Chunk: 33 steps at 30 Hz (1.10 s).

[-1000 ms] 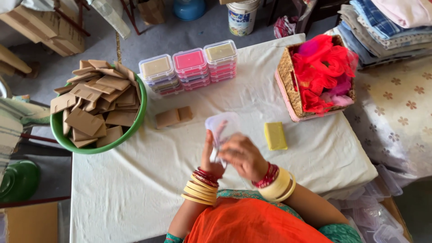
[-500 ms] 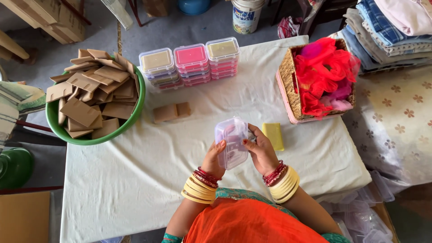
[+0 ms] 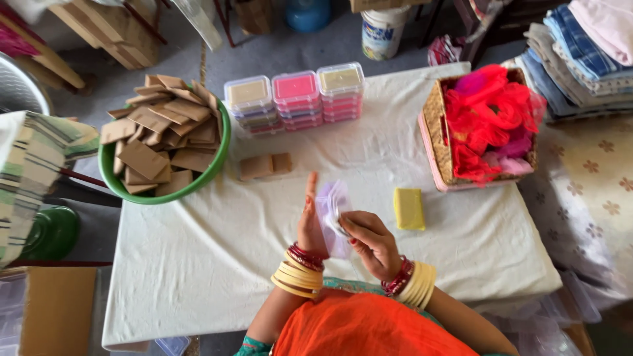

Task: Wrapping bars of soap in pink paper and preparing small plastic containers.

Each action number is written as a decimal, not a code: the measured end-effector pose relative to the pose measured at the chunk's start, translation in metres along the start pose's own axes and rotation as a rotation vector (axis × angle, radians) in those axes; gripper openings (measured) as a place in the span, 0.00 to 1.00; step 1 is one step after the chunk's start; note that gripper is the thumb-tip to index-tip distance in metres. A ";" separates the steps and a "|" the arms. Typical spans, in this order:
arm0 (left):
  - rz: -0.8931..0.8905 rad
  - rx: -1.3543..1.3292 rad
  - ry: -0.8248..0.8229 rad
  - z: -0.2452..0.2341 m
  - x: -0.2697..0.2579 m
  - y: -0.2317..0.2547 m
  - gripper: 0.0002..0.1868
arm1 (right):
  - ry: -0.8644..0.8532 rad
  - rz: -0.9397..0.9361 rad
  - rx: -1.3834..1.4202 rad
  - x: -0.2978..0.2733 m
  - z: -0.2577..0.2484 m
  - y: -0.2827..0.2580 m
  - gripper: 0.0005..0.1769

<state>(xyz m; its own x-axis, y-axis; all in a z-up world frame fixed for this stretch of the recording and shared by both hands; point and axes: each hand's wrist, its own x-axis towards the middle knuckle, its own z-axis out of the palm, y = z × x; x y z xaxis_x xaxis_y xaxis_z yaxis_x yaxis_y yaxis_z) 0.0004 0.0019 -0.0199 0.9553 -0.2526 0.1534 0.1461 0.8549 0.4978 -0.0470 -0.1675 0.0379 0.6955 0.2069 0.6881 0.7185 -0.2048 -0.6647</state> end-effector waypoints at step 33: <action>-0.367 0.033 0.078 0.031 0.019 0.010 0.40 | 0.016 -0.008 -0.225 0.030 -0.019 0.035 0.09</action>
<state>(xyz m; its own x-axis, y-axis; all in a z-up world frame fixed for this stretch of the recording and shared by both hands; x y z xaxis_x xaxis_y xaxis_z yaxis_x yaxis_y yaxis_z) 0.0125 -0.0081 0.0142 0.8579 -0.5030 -0.1048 0.4749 0.6985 0.5353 -0.0012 -0.1868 0.0404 0.6882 0.1945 0.6990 0.7041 -0.4116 -0.5787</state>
